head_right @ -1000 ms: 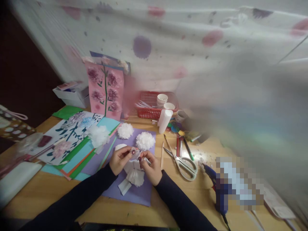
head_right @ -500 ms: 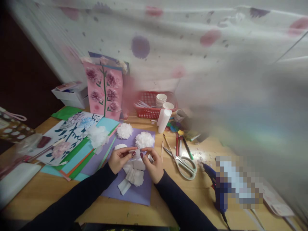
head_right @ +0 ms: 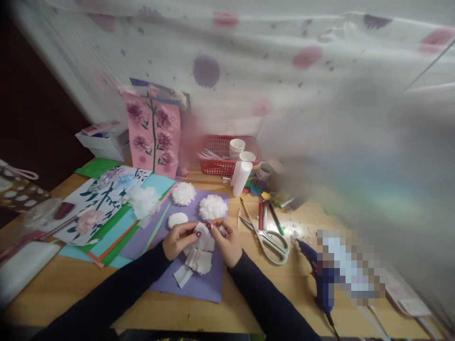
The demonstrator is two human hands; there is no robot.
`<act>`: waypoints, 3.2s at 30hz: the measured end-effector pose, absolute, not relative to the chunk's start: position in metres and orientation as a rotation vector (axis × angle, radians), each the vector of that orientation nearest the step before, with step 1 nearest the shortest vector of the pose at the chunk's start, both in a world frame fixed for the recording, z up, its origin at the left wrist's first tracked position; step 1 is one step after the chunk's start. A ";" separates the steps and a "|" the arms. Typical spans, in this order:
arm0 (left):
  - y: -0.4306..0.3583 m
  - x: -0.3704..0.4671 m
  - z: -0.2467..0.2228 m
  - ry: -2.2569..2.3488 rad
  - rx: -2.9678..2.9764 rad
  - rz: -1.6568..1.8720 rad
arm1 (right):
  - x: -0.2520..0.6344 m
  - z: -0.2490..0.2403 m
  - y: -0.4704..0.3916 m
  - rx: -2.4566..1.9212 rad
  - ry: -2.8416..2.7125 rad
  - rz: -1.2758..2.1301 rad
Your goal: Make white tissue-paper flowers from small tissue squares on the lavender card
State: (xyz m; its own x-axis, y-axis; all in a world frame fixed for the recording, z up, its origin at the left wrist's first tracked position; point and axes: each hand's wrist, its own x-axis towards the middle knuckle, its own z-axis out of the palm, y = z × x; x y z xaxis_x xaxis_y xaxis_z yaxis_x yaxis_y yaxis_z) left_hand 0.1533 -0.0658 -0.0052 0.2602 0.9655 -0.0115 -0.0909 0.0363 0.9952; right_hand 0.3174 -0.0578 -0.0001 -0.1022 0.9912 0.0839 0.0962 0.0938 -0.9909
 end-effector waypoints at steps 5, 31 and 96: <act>-0.067 0.153 -0.006 0.925 1.205 1.044 | 0.316 0.001 -0.058 -1.192 -1.418 1.196; -0.068 0.156 -0.001 1.129 1.335 1.276 | 0.311 -0.006 -0.067 -1.124 -1.478 1.029; -0.057 0.159 0.017 1.159 2.451 1.073 | 0.313 0.001 -0.056 -0.387 -0.351 2.303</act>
